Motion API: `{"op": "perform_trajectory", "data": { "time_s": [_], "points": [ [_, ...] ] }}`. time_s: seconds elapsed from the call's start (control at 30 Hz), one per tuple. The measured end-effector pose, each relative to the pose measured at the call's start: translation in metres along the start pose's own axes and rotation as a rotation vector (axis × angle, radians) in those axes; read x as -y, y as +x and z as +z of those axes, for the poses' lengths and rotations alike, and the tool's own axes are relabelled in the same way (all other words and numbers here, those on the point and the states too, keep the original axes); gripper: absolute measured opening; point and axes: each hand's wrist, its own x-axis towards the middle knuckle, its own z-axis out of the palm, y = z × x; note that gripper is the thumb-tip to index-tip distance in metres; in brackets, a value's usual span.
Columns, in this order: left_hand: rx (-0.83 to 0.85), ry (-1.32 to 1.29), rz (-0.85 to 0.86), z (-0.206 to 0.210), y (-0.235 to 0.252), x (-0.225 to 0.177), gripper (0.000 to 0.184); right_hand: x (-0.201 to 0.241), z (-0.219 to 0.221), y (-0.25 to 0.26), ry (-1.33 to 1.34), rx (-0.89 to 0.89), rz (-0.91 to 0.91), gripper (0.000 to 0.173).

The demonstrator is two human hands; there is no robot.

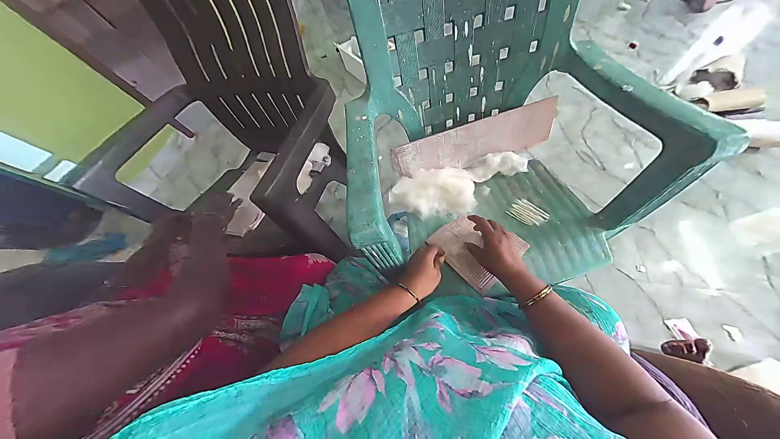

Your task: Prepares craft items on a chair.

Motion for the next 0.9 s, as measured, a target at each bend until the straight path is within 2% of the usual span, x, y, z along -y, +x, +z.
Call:
{"op": "perform_trajectory", "data": {
  "time_s": [0.13, 0.23, 0.3, 0.37, 0.43, 0.5, 0.57, 0.67, 0.9],
  "points": [
    [0.034, 0.016, -0.045, -0.002, 0.009, -0.004, 0.030, -0.009, 0.000, 0.001, 0.000, -0.052, 0.020, 0.055],
    [0.059, 0.039, -0.064, -0.002, 0.012, -0.004, 0.030, -0.005, -0.010, 0.003, -0.026, -0.061, 0.088, 0.043],
    [0.065, 0.046, -0.071, -0.002, 0.012, -0.005, 0.030, -0.001, -0.011, 0.006, -0.083, -0.030, 0.060, 0.038],
    [0.062, 0.056, -0.075, -0.002, 0.013, -0.006, 0.030, -0.001, -0.004, 0.009, -0.162, 0.065, -0.096, 0.040],
    [0.062, 0.054, -0.072, -0.001, 0.013, -0.006, 0.030, -0.001, 0.003, 0.010, -0.256, 0.256, -0.231, 0.048],
    [0.071, 0.055, -0.071, -0.001, 0.013, -0.005, 0.029, 0.004, 0.003, 0.006, -0.359, 0.446, -0.229, 0.060],
    [0.085, 0.060, -0.063, 0.001, 0.013, -0.003, 0.030, 0.010, -0.004, -0.002, -0.420, 0.548, -0.188, 0.067],
    [0.150, 0.065, -0.026, 0.003, 0.007, -0.001, 0.032, 0.009, -0.018, -0.024, -0.470, 0.623, -0.193, 0.070],
    [0.291, 0.068, 0.056, 0.006, -0.006, -0.005, 0.033, -0.008, -0.047, -0.077, -0.514, 0.634, -0.251, 0.066]
  ]
}}
